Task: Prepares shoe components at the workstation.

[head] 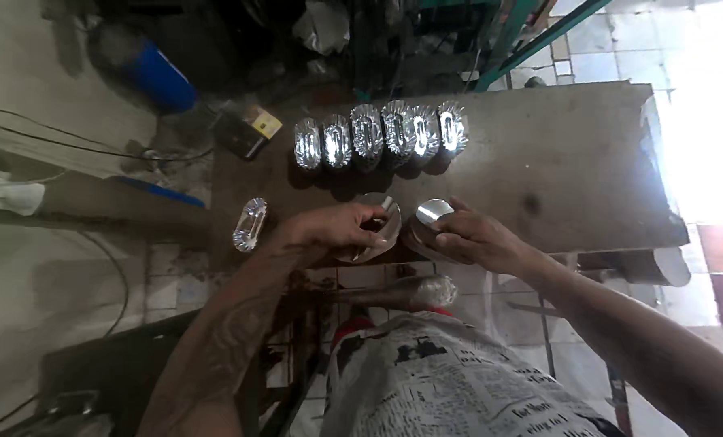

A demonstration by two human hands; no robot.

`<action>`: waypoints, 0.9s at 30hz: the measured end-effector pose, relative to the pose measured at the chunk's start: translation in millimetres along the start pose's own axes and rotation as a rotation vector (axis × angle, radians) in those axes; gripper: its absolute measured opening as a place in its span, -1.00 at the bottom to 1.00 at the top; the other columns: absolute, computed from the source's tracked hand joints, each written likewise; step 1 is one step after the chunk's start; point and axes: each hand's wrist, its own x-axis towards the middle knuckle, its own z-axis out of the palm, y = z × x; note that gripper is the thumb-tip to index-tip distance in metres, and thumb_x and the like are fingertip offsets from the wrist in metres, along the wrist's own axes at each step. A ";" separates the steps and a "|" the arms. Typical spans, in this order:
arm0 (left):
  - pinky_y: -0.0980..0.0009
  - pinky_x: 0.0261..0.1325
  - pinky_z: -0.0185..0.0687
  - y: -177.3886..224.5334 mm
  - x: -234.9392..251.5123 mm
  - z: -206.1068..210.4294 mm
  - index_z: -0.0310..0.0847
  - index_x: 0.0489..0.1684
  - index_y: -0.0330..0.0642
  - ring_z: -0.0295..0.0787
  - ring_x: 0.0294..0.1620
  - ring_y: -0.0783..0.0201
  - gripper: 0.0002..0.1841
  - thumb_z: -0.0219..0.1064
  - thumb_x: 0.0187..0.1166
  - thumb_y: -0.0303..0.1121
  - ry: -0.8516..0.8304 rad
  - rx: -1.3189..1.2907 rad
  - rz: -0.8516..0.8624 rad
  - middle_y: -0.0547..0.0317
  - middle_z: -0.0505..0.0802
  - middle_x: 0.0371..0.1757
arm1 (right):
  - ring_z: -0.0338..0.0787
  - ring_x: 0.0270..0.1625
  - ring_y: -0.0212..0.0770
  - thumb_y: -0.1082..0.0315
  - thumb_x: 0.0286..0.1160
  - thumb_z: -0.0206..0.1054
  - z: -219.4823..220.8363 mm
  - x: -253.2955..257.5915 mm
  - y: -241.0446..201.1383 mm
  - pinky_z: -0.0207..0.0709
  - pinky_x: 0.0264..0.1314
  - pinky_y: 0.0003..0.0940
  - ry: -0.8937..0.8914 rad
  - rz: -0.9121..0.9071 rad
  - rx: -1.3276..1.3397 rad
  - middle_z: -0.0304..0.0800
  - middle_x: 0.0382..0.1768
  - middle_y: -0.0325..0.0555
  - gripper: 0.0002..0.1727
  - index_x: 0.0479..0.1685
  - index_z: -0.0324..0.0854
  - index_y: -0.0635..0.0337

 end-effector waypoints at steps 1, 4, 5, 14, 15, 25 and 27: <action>0.39 -0.16 0.75 1.0 -0.6 1.4 0.52 0.44 -0.15 0.77 -0.28 0.35 -0.59 0.38 0.63 -0.39 0.005 -0.004 -0.001 0.07 0.84 -0.07 | 0.76 0.28 -0.33 0.06 0.77 0.12 0.4 -0.1 -2.3 0.01 0.90 0.03 0.004 0.010 -0.005 0.87 -0.03 -0.24 -0.58 0.02 0.82 0.14; 0.36 -0.13 0.75 4.8 -3.9 2.7 0.51 0.46 -0.16 0.78 -0.26 0.33 -0.57 0.39 0.63 -0.39 0.048 0.027 0.005 0.05 0.84 -0.04 | 0.74 0.31 -0.30 0.09 0.73 0.20 -0.2 2.9 -6.7 0.01 0.91 0.01 0.001 0.041 -0.019 0.87 -0.03 -0.22 -0.64 -0.01 0.83 0.15; 0.35 -0.09 0.75 5.3 -5.1 4.7 0.52 0.46 -0.17 0.78 -0.24 0.33 -0.58 0.39 0.64 -0.38 0.063 0.049 0.014 0.05 0.84 -0.03 | 0.74 0.33 -0.29 0.12 0.70 0.24 0.5 2.1 -7.7 0.01 0.91 0.01 -0.001 0.057 -0.010 0.87 -0.01 -0.21 -0.66 -0.02 0.83 0.15; -0.14 0.13 0.68 1.1 -7.3 22.3 0.51 0.52 -0.19 0.80 0.04 -0.07 -0.44 0.48 0.51 -0.30 0.369 0.361 0.114 -0.19 0.82 0.10 | 0.80 0.18 0.06 0.30 0.33 0.40 22.9 0.5 -17.7 0.59 0.38 0.15 0.103 0.178 -0.232 0.83 0.09 0.12 -0.55 0.23 0.72 0.26; -0.20 0.10 0.68 1.6 -7.8 31.0 0.45 0.57 -0.16 0.80 0.03 -0.12 -0.41 0.44 0.53 -0.27 0.445 0.402 0.128 -0.21 0.83 0.07 | 0.79 0.18 0.10 0.29 0.32 0.36 27.9 -0.7 -19.3 0.56 0.41 0.17 0.124 0.143 -0.319 0.83 0.07 0.13 -0.55 0.22 0.72 0.27; 0.48 0.09 0.63 5.4 -108.4 157.7 0.50 0.27 -0.53 0.68 -0.03 0.49 -0.62 0.03 0.52 -0.55 0.891 -0.672 0.446 0.03 0.75 0.00 | 0.85 -0.14 -0.57 0.46 0.55 -0.04 89.6 -21.7 -148.7 0.79 -0.06 -0.52 0.689 0.186 0.582 0.90 -0.16 -0.51 -0.62 0.08 0.70 0.06; 0.44 0.21 0.58 -11.0 -104.0 174.9 0.39 0.48 -0.50 0.63 0.14 0.43 -0.54 0.00 0.59 -0.57 0.908 -0.885 0.272 -0.04 0.68 0.26 | 0.85 -0.25 -0.47 0.38 0.59 -0.02 133.0 -14.5 -152.3 0.80 -0.19 -0.38 0.646 0.345 0.893 0.88 -0.27 -0.44 -0.69 0.06 0.64 0.06</action>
